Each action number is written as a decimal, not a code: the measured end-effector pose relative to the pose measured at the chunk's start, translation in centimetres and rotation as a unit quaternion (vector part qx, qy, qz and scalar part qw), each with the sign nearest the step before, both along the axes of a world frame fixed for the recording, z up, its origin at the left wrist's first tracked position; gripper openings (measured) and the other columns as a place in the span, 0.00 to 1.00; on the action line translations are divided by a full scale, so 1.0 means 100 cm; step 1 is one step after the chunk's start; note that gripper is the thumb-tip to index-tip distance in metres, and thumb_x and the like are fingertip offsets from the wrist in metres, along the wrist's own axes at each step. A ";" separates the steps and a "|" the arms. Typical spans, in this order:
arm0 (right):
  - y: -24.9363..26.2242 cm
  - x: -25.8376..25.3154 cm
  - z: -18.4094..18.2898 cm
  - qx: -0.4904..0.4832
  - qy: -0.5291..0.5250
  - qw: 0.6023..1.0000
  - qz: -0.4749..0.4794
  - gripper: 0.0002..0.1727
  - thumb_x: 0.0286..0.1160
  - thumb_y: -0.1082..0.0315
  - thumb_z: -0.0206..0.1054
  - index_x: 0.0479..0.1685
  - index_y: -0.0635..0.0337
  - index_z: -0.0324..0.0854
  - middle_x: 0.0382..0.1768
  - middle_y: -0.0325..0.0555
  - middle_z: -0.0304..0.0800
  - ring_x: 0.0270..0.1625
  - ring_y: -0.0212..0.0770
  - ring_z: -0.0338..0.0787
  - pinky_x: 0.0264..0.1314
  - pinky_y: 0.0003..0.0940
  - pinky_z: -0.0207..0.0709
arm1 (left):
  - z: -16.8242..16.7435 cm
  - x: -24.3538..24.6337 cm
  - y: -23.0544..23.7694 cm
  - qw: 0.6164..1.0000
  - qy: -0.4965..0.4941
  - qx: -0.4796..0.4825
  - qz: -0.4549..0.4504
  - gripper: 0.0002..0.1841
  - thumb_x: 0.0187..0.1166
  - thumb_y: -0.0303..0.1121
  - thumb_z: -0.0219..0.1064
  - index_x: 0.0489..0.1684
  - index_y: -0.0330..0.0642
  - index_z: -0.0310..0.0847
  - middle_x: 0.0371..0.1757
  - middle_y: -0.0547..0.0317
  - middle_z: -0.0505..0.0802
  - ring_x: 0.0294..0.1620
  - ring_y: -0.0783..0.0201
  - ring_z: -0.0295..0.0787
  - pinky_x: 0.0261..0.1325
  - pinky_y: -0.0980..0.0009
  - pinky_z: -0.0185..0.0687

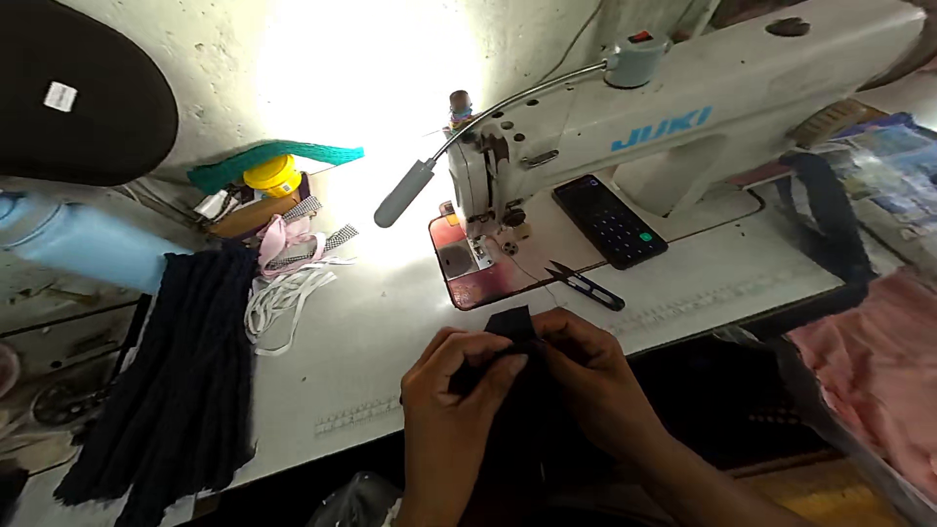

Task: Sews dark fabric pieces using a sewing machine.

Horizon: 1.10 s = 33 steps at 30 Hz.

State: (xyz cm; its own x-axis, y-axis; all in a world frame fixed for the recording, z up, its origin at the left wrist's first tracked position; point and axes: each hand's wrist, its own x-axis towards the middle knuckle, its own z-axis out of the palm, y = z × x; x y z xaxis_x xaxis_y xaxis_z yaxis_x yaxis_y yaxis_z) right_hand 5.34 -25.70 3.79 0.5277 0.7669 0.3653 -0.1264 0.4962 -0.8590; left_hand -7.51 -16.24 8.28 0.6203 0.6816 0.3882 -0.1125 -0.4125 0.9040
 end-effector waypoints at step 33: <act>-0.070 0.035 -0.068 -0.424 -0.418 0.763 0.251 0.09 0.80 0.74 0.65 0.44 0.70 0.91 0.40 0.67 0.93 0.46 0.68 0.93 0.54 0.67 0.82 | -0.017 -0.052 0.044 0.992 0.121 -0.039 0.003 0.05 0.75 0.33 0.73 0.44 0.51 0.89 0.42 0.78 0.94 0.43 0.80 0.91 0.47 0.83 0.88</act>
